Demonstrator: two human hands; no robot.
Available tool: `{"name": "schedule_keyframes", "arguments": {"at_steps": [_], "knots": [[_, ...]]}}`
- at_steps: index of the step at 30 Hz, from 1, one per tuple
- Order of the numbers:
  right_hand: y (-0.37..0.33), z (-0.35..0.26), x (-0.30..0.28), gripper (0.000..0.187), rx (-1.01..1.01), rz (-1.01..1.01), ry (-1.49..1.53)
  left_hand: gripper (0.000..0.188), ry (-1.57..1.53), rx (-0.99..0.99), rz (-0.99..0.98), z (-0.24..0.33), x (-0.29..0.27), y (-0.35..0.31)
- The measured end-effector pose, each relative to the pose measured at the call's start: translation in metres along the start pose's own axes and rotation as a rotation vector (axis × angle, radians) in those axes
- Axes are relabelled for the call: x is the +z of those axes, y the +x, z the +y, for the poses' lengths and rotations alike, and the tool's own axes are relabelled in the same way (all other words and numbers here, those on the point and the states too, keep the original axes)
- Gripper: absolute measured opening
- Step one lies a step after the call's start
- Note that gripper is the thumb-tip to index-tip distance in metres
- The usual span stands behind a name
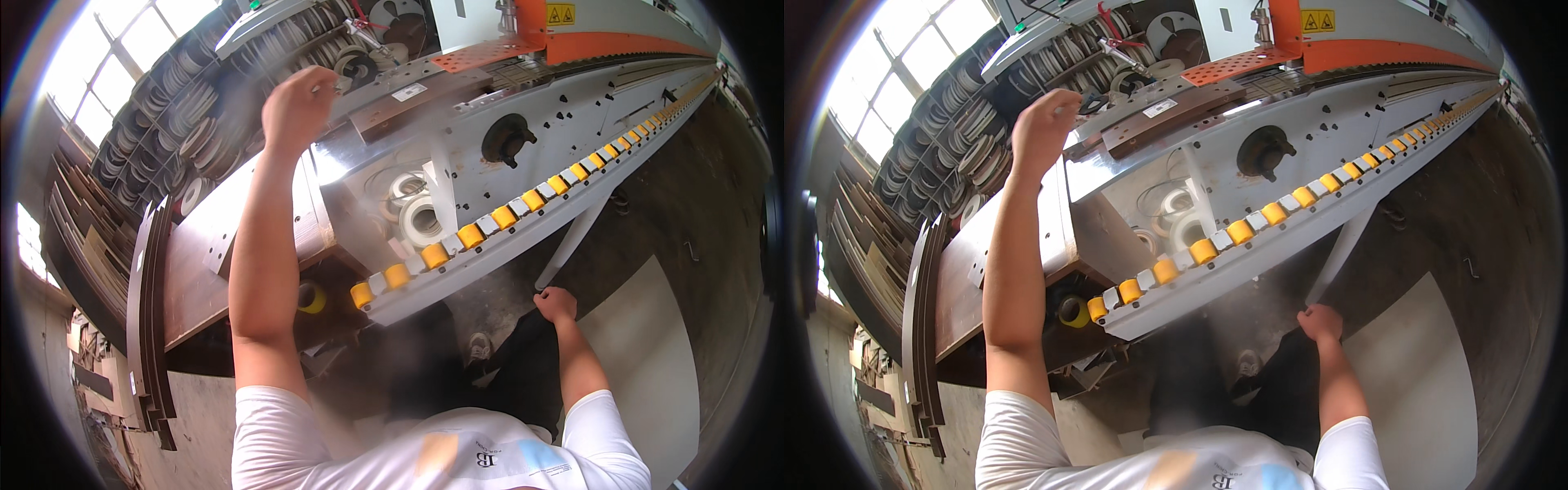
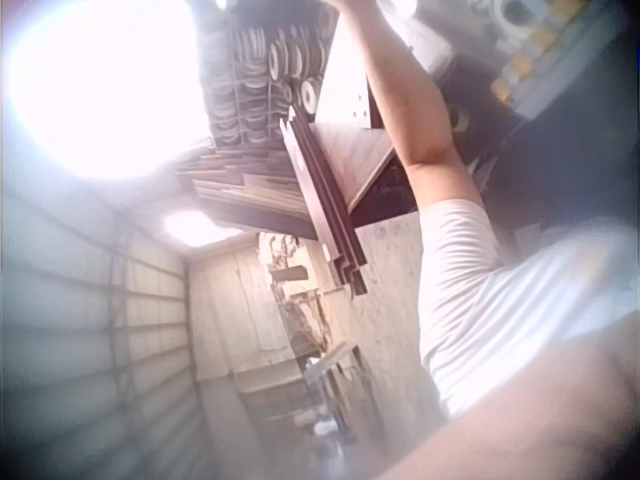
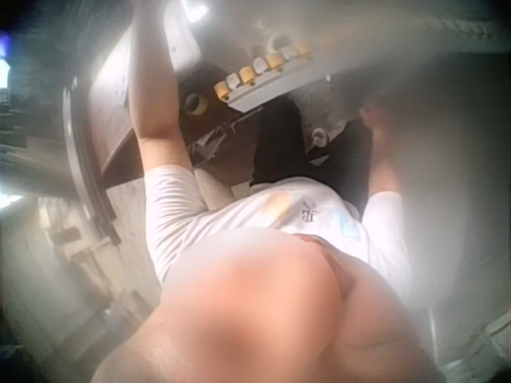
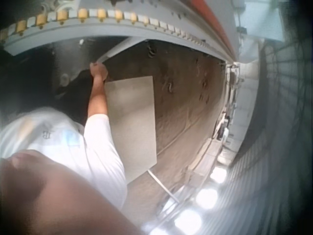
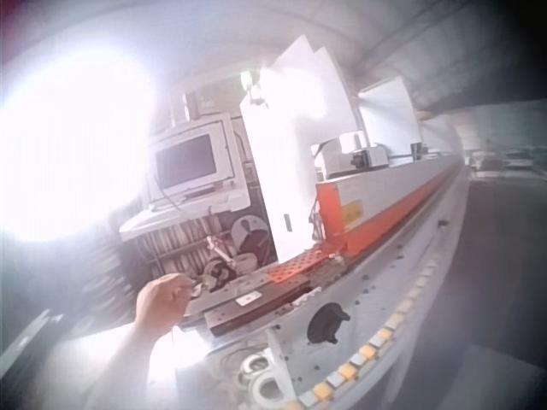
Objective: The person feeds several narrow wooden boards into an edge banding machine by hand, sliding them along the guide rail and removing them once processed.
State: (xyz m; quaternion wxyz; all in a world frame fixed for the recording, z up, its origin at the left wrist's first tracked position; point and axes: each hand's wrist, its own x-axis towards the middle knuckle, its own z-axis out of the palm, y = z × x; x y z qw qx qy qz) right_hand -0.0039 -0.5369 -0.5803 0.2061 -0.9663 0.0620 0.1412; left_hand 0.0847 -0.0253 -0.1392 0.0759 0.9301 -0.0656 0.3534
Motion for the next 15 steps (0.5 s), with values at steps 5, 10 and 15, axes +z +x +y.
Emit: {"name": "schedule_keyframes", "arguments": {"at_steps": [5,10,15], "knots": [[-0.007,-0.009,-0.011,0.038,0.036,-0.037,-0.025,0.052,0.077,0.139,-0.598,0.041,0.014,-0.019],[-0.003,0.000,-0.003,0.036,0.009,0.012,0.005,0.061,0.239,0.161,-0.620,0.058,0.026,-0.026],[0.000,0.005,0.002,0.035,-0.004,0.004,-0.008,0.073,0.363,0.242,-0.590,0.073,0.039,-0.031]]}}
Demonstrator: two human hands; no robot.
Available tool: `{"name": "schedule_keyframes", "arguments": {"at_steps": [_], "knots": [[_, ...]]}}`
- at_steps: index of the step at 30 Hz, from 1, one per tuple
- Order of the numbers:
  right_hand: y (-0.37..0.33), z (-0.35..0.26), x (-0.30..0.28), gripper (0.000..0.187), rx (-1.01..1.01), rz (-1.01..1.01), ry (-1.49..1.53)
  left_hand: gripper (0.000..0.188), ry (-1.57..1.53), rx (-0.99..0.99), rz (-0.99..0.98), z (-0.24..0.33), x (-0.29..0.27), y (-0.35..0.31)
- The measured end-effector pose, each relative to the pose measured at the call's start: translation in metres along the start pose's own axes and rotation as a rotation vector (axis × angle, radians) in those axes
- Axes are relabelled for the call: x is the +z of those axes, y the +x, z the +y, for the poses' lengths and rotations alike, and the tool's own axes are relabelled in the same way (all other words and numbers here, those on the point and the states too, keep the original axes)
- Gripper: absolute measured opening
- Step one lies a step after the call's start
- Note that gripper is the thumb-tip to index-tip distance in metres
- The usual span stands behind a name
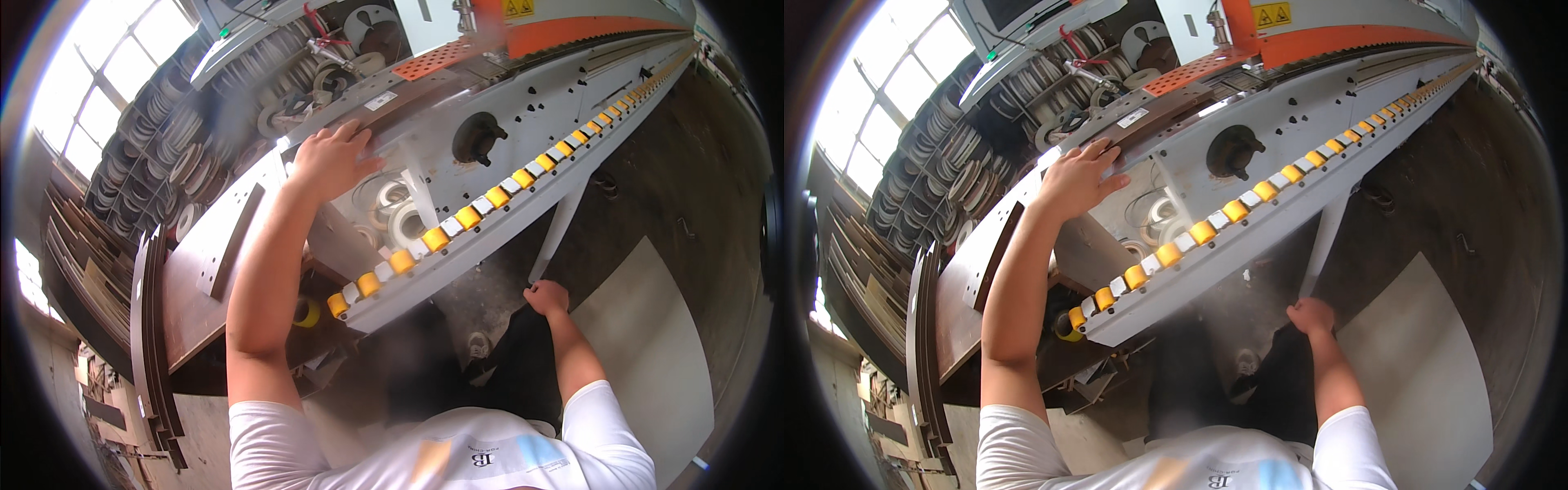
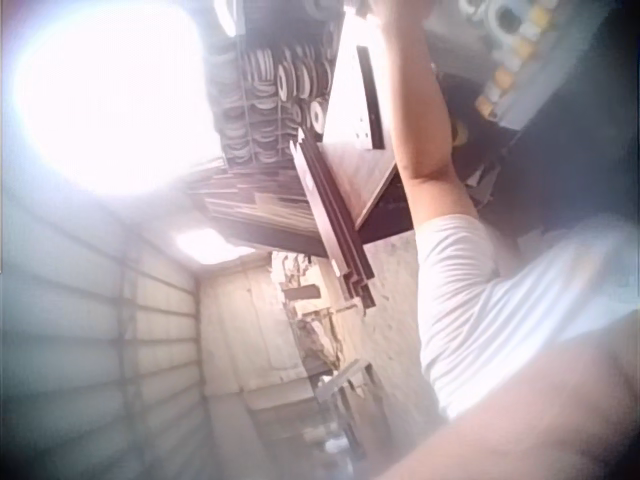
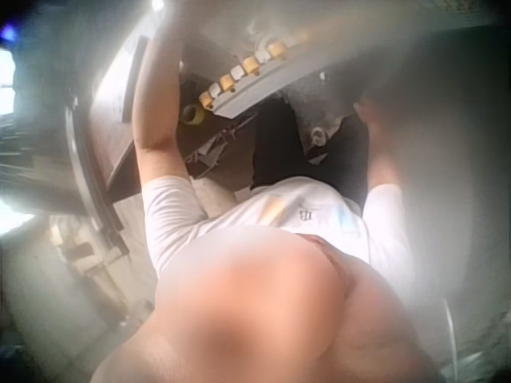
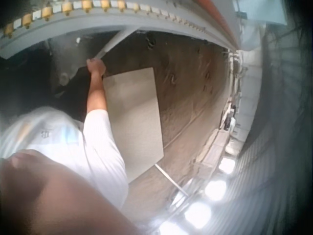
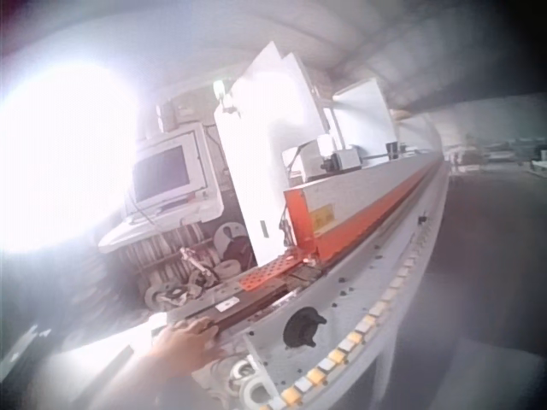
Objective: The person feeds several narrow wooden boards into an edge banding machine by hand, sliding them along the guide rail and removing them once processed.
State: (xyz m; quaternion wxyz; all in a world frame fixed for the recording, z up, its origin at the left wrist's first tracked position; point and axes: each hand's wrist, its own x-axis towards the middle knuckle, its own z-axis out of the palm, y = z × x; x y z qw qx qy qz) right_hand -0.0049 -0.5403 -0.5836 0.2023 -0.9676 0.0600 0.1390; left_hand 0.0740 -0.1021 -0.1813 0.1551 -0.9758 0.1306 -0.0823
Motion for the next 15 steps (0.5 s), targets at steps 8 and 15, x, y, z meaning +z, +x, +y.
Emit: {"name": "schedule_keyframes", "arguments": {"at_steps": [8,15], "knots": [[-0.001,-0.001,0.000,0.034,-0.003,-0.006,0.055,0.078,0.195,0.016,0.097,0.028,0.016,0.032],[-0.006,-0.004,-0.008,0.034,0.009,-0.017,0.058,0.076,0.227,0.049,0.120,0.059,0.012,0.080]]}}
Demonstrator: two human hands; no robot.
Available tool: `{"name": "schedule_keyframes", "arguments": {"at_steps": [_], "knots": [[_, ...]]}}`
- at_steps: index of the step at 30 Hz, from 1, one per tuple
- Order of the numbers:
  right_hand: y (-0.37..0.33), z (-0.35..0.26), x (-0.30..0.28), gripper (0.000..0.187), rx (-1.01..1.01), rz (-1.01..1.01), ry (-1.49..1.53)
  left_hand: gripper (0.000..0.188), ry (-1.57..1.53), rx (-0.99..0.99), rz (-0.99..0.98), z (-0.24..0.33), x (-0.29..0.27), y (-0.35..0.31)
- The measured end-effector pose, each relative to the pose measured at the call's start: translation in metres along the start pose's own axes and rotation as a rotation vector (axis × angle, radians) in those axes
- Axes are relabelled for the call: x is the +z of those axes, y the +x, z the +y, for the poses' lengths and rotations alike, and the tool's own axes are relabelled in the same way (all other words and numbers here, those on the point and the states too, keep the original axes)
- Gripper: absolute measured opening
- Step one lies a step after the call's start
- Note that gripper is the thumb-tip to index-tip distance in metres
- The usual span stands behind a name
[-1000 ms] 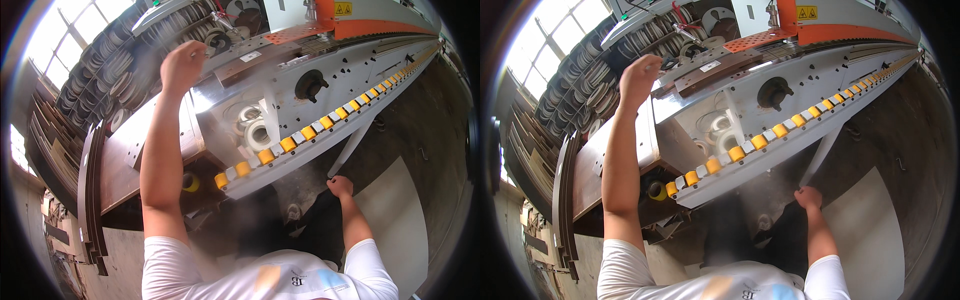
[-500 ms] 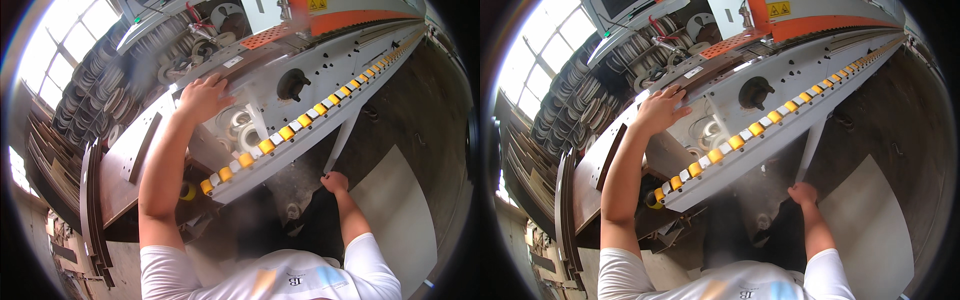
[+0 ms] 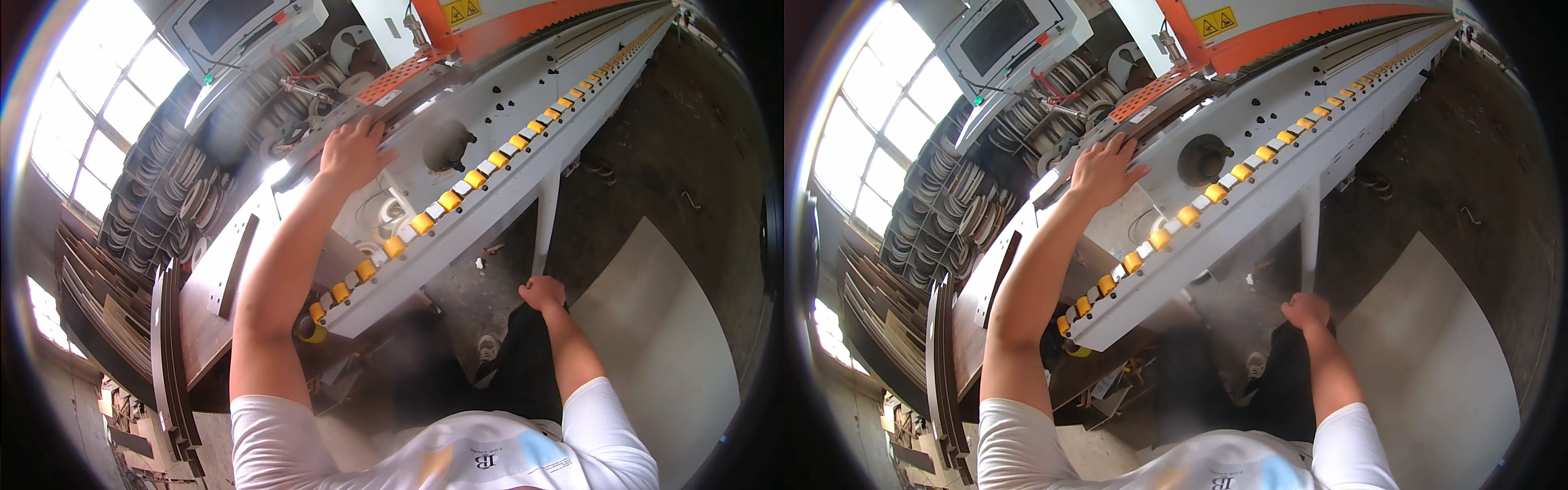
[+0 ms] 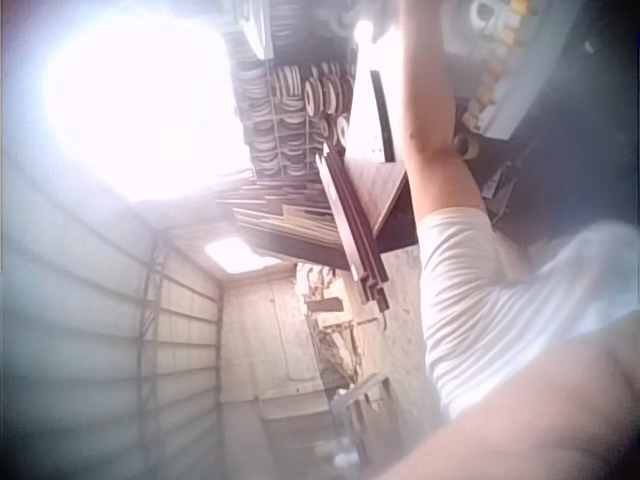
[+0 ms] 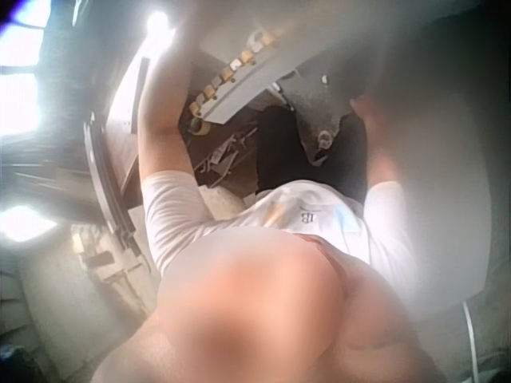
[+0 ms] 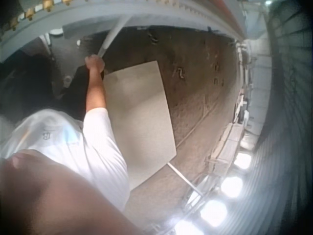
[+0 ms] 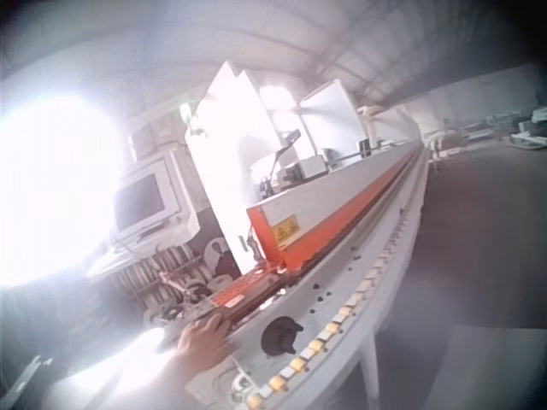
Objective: The person feeds several narrow wooden boards into an edge banding machine by hand, sliding them along the guide rail and removing them once processed.
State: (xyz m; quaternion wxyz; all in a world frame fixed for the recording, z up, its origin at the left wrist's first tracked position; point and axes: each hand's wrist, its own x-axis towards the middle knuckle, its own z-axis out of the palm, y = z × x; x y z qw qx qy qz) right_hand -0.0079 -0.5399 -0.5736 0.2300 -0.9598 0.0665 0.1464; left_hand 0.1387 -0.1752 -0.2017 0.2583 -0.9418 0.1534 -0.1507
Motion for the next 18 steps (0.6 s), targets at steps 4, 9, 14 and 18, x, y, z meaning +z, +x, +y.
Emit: {"name": "schedule_keyframes", "arguments": {"at_steps": [4,9,14,18], "knots": [[-0.001,0.001,-0.005,0.036,0.004,0.019,-0.021,0.075,-0.025,0.002,0.030,0.021,0.002,0.034],[-0.002,-0.004,-0.009,0.038,-0.013,0.030,-0.002,0.072,-0.109,-0.014,0.031,0.032,-0.013,0.032],[0.003,0.000,-0.003,0.039,0.025,0.032,0.019,0.056,-0.190,0.047,0.079,0.009,-0.019,-0.043],[0.015,0.007,0.007,0.039,0.017,0.039,-0.019,0.037,-0.237,-0.066,0.184,-0.026,-0.022,-0.130]]}}
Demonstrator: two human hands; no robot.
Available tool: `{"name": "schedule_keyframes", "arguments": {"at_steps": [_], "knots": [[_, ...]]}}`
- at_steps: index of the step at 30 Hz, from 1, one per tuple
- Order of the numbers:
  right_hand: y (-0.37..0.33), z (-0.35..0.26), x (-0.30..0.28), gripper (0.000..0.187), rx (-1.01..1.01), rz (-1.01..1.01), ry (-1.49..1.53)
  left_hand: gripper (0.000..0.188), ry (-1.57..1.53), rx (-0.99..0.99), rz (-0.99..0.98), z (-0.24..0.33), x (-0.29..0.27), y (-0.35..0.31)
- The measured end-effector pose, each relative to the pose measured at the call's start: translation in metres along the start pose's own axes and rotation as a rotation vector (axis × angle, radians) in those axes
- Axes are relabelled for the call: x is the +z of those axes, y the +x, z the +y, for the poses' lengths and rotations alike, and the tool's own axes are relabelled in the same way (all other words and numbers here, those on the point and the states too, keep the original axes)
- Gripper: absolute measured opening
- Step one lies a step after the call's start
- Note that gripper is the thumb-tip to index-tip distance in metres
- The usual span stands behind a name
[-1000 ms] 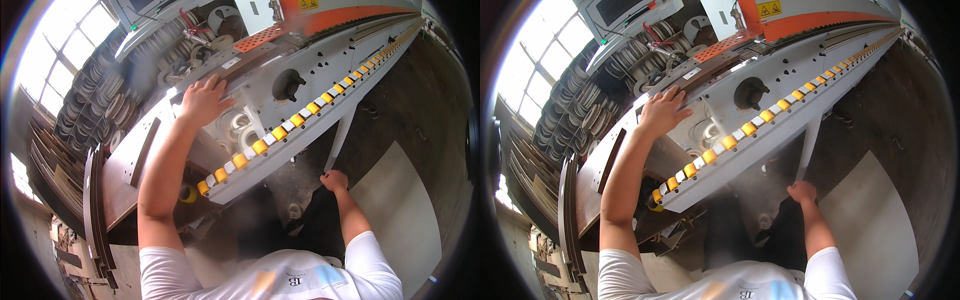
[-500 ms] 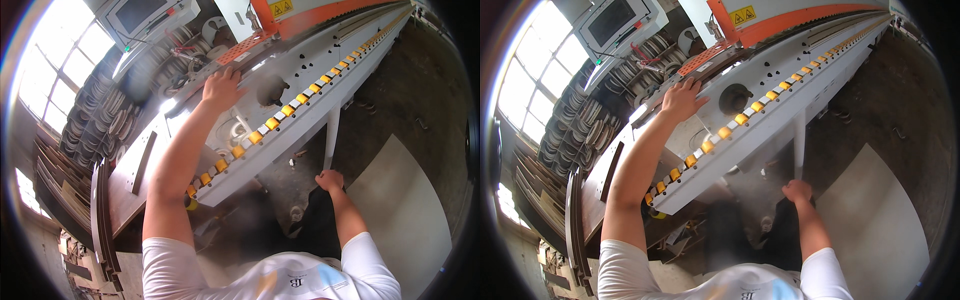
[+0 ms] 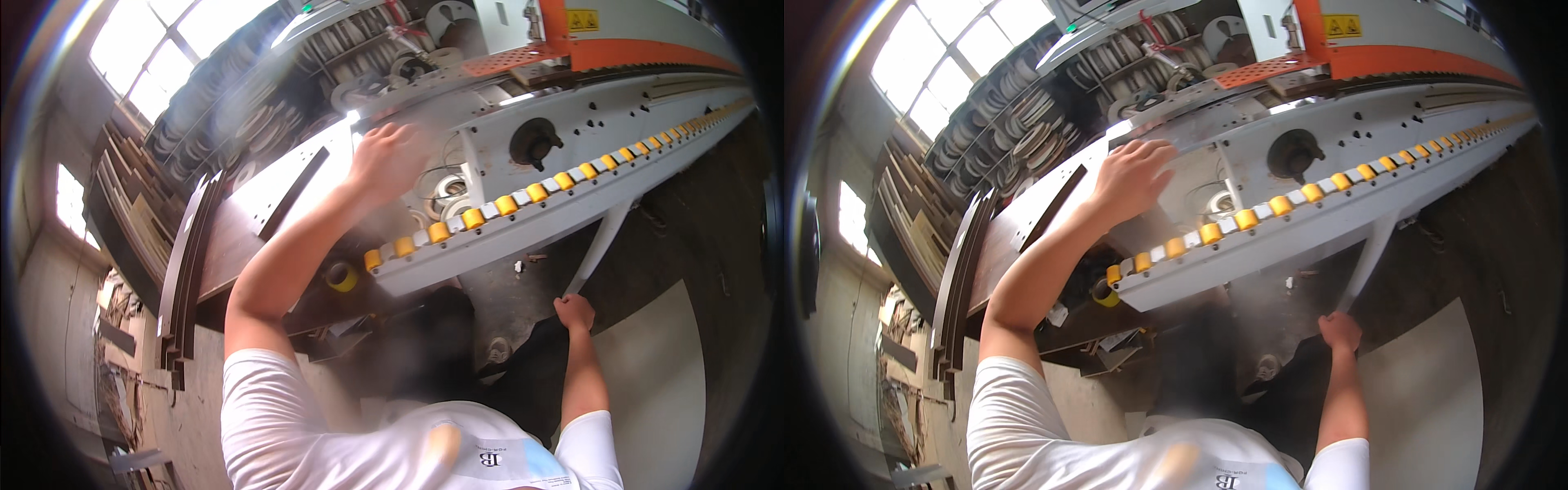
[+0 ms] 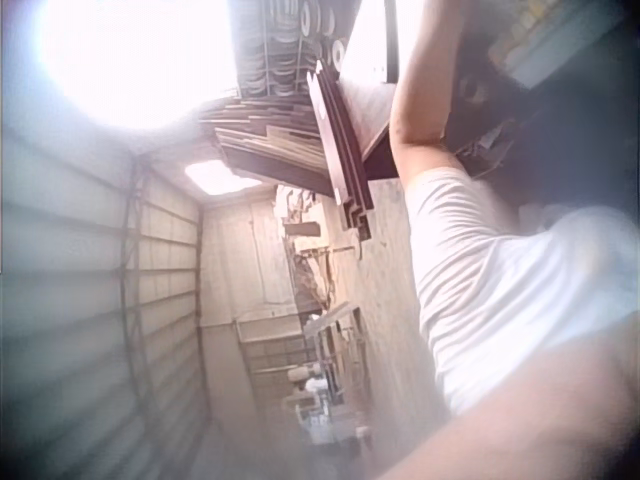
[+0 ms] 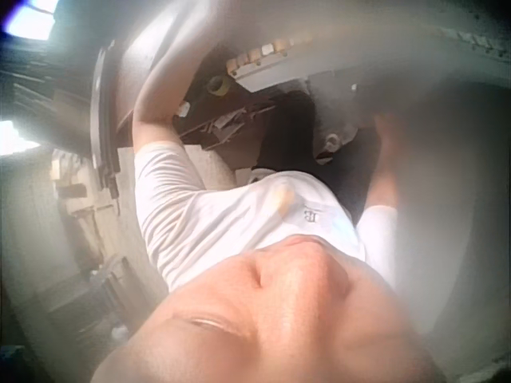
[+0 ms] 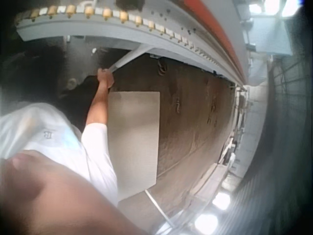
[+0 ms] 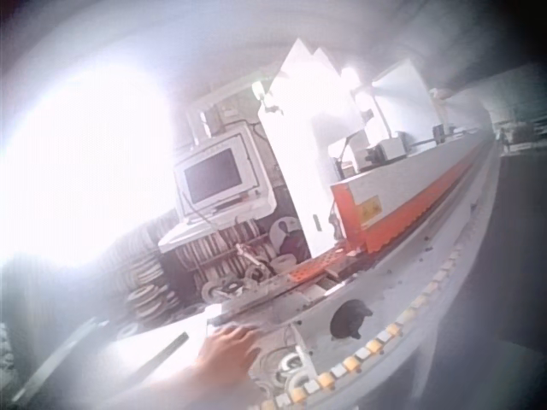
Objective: The person feeds several narrow wooden boards into an edge banding machine by hand, sliding them along the guide rail and removing them once processed.
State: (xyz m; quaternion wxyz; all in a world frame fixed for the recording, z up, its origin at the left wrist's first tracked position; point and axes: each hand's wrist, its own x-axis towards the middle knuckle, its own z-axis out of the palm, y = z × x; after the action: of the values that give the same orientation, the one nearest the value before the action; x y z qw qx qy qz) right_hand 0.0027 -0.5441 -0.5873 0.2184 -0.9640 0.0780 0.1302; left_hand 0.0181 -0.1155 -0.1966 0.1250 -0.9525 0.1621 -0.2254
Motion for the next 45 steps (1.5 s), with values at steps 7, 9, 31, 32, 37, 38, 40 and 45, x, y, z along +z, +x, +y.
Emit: {"name": "schedule_keyframes", "arguments": {"at_steps": [7,9,31,32,37,38,40,45], "knots": [[-0.005,-0.005,0.000,0.039,-0.040,-0.010,-0.015,0.040,0.158,-0.401,-0.023,-0.107,-0.054,-0.168],[-0.008,-0.007,-0.003,0.037,-0.044,-0.011,-0.001,0.048,0.138,-0.541,-0.070,-0.139,-0.059,-0.212],[-0.025,-0.007,-0.004,0.040,-0.133,0.078,0.038,0.045,-0.348,-0.343,0.046,-0.143,-0.013,-0.180],[-0.026,-0.006,-0.006,0.039,-0.122,0.078,0.039,0.044,-0.328,-0.327,0.043,-0.138,-0.009,-0.165],[-0.025,-0.004,-0.011,0.041,-0.060,0.026,0.040,0.041,-0.261,-0.252,0.029,-0.108,0.010,-0.082],[-0.025,-0.005,-0.012,0.041,-0.060,0.020,0.058,0.041,-0.267,-0.238,0.026,-0.103,0.013,-0.067],[-0.027,-0.007,-0.014,0.042,-0.059,0.009,0.091,0.042,-0.223,-0.193,0.048,-0.093,0.024,-0.039],[-0.022,-0.006,-0.009,0.037,-0.060,0.050,0.063,0.041,-0.151,-0.133,0.049,-0.083,0.041,0.020]]}}
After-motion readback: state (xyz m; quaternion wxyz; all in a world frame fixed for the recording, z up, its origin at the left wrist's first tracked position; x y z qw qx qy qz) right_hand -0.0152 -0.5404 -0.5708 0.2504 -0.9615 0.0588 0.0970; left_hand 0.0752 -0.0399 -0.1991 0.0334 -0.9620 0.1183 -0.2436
